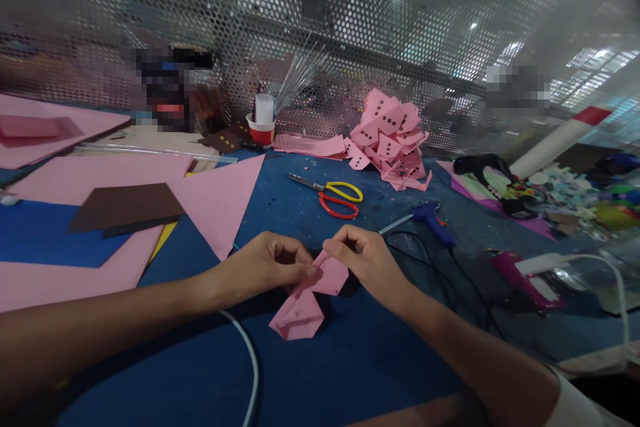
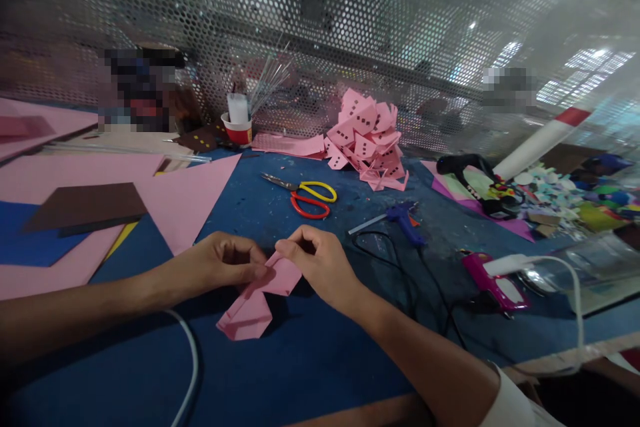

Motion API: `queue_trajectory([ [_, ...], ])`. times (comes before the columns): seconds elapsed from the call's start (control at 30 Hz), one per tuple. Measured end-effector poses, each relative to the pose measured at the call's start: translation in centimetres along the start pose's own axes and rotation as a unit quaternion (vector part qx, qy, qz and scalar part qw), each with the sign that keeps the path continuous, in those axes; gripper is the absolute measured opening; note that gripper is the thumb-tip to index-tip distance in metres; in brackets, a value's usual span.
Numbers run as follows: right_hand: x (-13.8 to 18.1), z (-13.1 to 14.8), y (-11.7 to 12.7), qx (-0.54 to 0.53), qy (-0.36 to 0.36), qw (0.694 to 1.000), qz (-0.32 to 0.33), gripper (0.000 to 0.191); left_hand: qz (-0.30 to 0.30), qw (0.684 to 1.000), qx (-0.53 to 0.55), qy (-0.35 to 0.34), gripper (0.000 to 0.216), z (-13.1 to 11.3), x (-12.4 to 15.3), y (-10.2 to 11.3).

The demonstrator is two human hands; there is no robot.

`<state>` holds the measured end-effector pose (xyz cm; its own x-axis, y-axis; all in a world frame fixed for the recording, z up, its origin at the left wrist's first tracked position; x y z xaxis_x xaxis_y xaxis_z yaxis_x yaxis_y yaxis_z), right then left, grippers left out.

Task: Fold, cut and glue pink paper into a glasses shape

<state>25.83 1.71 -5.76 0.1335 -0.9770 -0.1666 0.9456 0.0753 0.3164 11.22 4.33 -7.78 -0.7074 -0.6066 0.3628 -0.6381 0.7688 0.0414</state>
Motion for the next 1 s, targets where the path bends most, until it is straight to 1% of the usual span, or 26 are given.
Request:
queue_trajectory([
  [0.1,-0.13,0.0,0.25,0.005,0.002,1.0,-0.007,0.03,-0.005,1.0,-0.002,-0.002,0.028,-0.12,0.07,0.08],
  [0.23,-0.28,-0.24,0.02,0.01,-0.003,1.0,0.007,0.03,-0.018,1.0,-0.004,0.003,0.025,-0.07,0.11,0.26],
  [0.33,-0.28,-0.37,-0.13,0.007,-0.007,1.0,0.013,0.034,-0.018,1.0,0.0,0.011,0.024,0.06,0.08,0.2],
  [0.47,-0.24,-0.2,0.02,0.008,0.002,1.0,0.003,0.037,-0.016,1.0,0.009,0.011,0.024,0.0,0.03,0.16],
  [0.6,-0.31,-0.27,0.03,0.009,0.006,1.0,0.013,0.042,-0.016,1.0,0.01,0.012,0.024,0.01,-0.03,0.23],
  [0.73,-0.41,-0.48,0.57,0.03,0.016,0.999,-0.002,0.048,-0.022,1.0,0.01,0.006,0.026,0.03,-0.08,0.31],
  [0.87,-0.29,-0.49,0.62,0.036,0.014,0.999,-0.002,0.047,-0.025,1.0,0.013,0.005,0.027,0.12,-0.01,0.32],
  [1.0,-0.18,-0.15,0.71,0.059,0.031,0.998,-0.019,0.047,-0.027,0.999,0.016,0.007,0.027,0.19,0.07,0.4],
])
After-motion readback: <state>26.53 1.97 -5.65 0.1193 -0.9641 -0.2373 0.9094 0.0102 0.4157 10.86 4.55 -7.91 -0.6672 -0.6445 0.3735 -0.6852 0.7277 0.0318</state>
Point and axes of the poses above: each hand's wrist, its own x-axis away from the middle knuckle, its own y-axis out of the back of the hand, z = x × y, the point moved 7 cm from there along -x, towards the middle knuckle, and after that the axes turned 7 degrees about y, right-handed, at the moved point
